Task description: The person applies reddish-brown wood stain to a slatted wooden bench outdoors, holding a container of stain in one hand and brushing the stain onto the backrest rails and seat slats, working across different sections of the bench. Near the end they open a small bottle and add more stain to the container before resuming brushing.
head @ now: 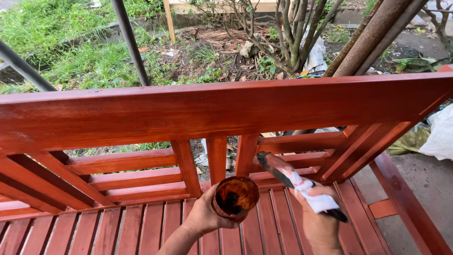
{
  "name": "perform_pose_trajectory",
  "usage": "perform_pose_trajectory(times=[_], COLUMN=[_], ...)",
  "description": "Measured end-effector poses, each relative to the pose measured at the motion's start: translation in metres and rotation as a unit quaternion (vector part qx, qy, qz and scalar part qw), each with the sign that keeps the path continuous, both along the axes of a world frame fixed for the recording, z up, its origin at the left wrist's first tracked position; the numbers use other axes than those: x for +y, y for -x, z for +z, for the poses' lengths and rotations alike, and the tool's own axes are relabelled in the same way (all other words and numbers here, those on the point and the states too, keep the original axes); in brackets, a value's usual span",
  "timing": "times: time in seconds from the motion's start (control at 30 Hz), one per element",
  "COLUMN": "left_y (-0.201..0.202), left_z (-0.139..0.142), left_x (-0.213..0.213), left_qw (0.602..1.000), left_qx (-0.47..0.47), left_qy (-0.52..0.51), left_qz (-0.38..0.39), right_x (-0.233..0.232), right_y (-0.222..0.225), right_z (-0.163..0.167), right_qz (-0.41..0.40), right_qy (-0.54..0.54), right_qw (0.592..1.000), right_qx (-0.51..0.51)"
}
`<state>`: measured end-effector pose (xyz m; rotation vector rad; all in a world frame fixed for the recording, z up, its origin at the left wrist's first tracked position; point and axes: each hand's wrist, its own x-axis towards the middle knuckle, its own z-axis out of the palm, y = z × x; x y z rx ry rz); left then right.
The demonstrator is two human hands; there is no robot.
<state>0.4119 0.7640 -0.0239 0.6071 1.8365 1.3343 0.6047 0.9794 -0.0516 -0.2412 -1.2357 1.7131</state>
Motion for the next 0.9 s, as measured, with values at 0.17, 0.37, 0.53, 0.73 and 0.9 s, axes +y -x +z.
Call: perform_pose_trajectory(times=[0.17,0.37,0.53,0.73,0.9], left_y=[-0.011,-0.034,-0.054,-0.071,-0.077], left_z=[-0.015,-0.021,-0.02,-0.024,-0.035], left_x=[0.012,0.037,0.055,0.059,0.047], left_qw=[1.0,1.0,0.998,0.994,0.99], left_qx=[0.024,0.003,-0.017,-0.055,-0.08], left_qy=[-0.007,0.005,0.052,0.048,0.04], left_qz=[-0.007,0.022,0.042,0.087,0.113], right_x=[0.021,0.095,0.167,0.172,0.115], right_y=[0.028,-0.007,-0.052,-0.08,-0.034], right_z=[-0.018,-0.025,-0.036,-0.043,-0.032], right_qz=[-0.057,-0.187,-0.13,-0.234,-0.292], right_qy=[-0.091,-0.146,0.014,0.025,-0.105], right_qw=[0.989,0.95,0.99,0.972,0.95], right_qx=[-0.106,-0.202,-0.051,-0.016,-0.042])
